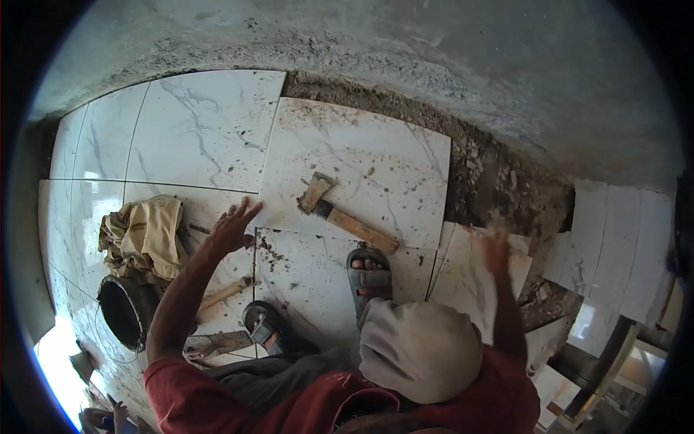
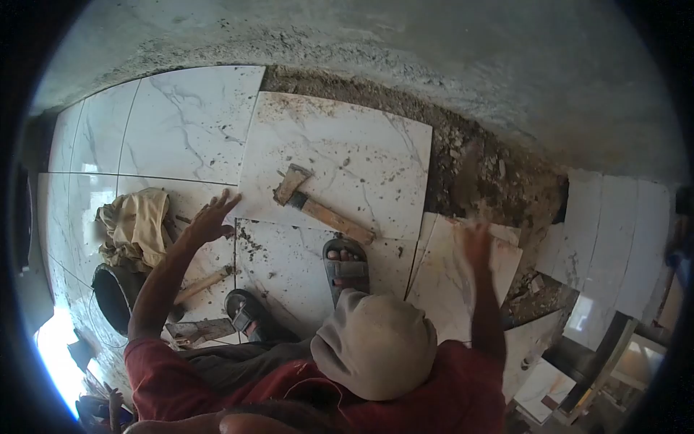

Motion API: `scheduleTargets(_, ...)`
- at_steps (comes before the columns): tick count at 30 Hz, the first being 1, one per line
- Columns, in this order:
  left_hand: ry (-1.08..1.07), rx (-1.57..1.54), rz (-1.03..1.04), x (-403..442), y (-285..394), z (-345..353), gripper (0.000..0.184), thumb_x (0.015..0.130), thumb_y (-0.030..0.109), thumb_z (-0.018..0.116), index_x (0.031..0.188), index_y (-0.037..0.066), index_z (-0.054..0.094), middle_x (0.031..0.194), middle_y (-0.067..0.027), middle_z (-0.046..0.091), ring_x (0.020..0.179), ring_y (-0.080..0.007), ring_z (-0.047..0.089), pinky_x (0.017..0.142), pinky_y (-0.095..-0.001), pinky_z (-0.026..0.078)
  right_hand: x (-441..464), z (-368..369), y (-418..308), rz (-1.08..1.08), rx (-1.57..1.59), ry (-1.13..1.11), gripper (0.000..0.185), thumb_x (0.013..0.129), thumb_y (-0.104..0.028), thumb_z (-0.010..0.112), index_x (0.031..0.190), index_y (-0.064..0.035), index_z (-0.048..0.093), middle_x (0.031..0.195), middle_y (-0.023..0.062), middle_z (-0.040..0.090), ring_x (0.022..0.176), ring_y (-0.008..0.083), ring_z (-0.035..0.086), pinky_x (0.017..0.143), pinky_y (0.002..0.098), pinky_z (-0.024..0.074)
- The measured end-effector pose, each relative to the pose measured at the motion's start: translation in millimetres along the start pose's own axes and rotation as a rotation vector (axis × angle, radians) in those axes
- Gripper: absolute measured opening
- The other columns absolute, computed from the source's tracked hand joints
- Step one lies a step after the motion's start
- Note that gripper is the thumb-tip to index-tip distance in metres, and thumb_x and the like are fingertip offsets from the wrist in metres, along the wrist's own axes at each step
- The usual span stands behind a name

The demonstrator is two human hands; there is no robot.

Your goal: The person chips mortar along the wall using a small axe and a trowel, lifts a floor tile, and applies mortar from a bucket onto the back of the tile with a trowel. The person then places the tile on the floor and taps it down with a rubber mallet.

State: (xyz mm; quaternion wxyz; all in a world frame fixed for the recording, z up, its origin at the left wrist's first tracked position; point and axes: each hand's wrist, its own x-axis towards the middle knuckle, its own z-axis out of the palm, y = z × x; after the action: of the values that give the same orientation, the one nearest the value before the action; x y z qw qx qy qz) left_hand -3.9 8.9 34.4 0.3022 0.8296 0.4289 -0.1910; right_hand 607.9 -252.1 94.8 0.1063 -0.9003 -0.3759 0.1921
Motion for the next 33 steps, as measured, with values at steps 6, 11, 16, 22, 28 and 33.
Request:
scheduleTargets(6, 0.030, -0.002, 0.010, 1.1, 3.2, 0.3, 0.092, 0.071, 0.020, 0.078, 0.147, 0.028, 0.026, 0.150, -0.0214, 0.026, 0.128, -0.0508, 0.036, 0.100, -0.0527, 0.040, -155.2, 94.3, 1.0, 0.162, -0.072, 0.035, 0.043, 0.083, -0.027, 0.062, 0.110, -0.0003, 0.042, 0.095, 0.0221, 0.055, 0.086, 0.0392, 0.057, 0.076, 0.0470, 0.0449)
scheduleTargets(11, 0.006, -0.032, 0.015, 4.8, 3.6, -3.0, 0.090, 0.072, 0.017, 0.077, 0.146, 0.028, 0.026, 0.148, -0.0252, 0.026, 0.126, -0.0534, 0.036, 0.101, -0.0524, 0.038, -151.2, 94.5, 1.3, -0.341, -0.265, 0.196, 0.056, 0.079, -0.028, 0.068, 0.122, -0.0004, 0.045, 0.120, 0.0208, 0.050, 0.107, 0.0352, 0.052, 0.090, 0.0483, 0.0415)
scheduleTargets(16, 0.074, -0.048, -0.061, 18.3, 6.4, 3.5, 0.089, 0.073, 0.020, 0.077, 0.146, 0.021, 0.027, 0.142, -0.0247, 0.037, 0.119, -0.0472, 0.047, 0.096, -0.0479, 0.044, -67.3, 141.2, -163.4, -0.805, 0.052, -0.178, 0.068, 0.074, -0.030, 0.073, 0.128, 0.0002, 0.046, 0.128, 0.0203, 0.045, 0.119, 0.0371, 0.044, 0.100, 0.0467, 0.0344)
scheduleTargets(22, 0.097, 0.092, -0.091, 18.5, 23.9, 6.2, 0.091, 0.072, 0.019, 0.078, 0.147, 0.019, 0.025, 0.139, -0.0292, 0.038, 0.116, -0.0447, 0.050, 0.096, -0.0472, 0.044, -15.6, 171.2, -221.3, -0.940, -0.177, -0.522, 0.054, 0.076, -0.024, 0.067, 0.120, 0.0016, 0.046, 0.121, 0.0216, 0.049, 0.103, 0.0397, 0.055, 0.085, 0.0474, 0.0469)
scheduleTargets(28, 0.152, 0.055, -0.168, 18.6, 30.5, 16.0, 0.088, 0.074, 0.021, 0.077, 0.146, 0.019, 0.028, 0.138, -0.0298, 0.039, 0.120, -0.0453, 0.046, 0.098, -0.0470, 0.041, 82.1, 145.2, -206.2, -0.882, -0.189, -0.550, 0.051, 0.079, -0.024, 0.062, 0.120, -0.0019, 0.043, 0.106, 0.0240, 0.058, 0.091, 0.0400, 0.062, 0.078, 0.0492, 0.0522)
scheduleTargets(33, 0.224, 0.029, -0.183, 19.2, 34.7, 19.2, 0.082, 0.076, 0.022, 0.075, 0.145, 0.019, 0.031, 0.138, -0.0301, 0.038, 0.122, -0.0492, 0.043, 0.098, -0.0480, 0.041, 181.2, 122.9, -251.2, -1.029, -0.052, -0.215, 0.045, 0.086, -0.026, 0.058, 0.124, -0.0034, 0.047, 0.112, 0.0231, 0.059, 0.096, 0.0406, 0.061, 0.080, 0.0472, 0.0513)
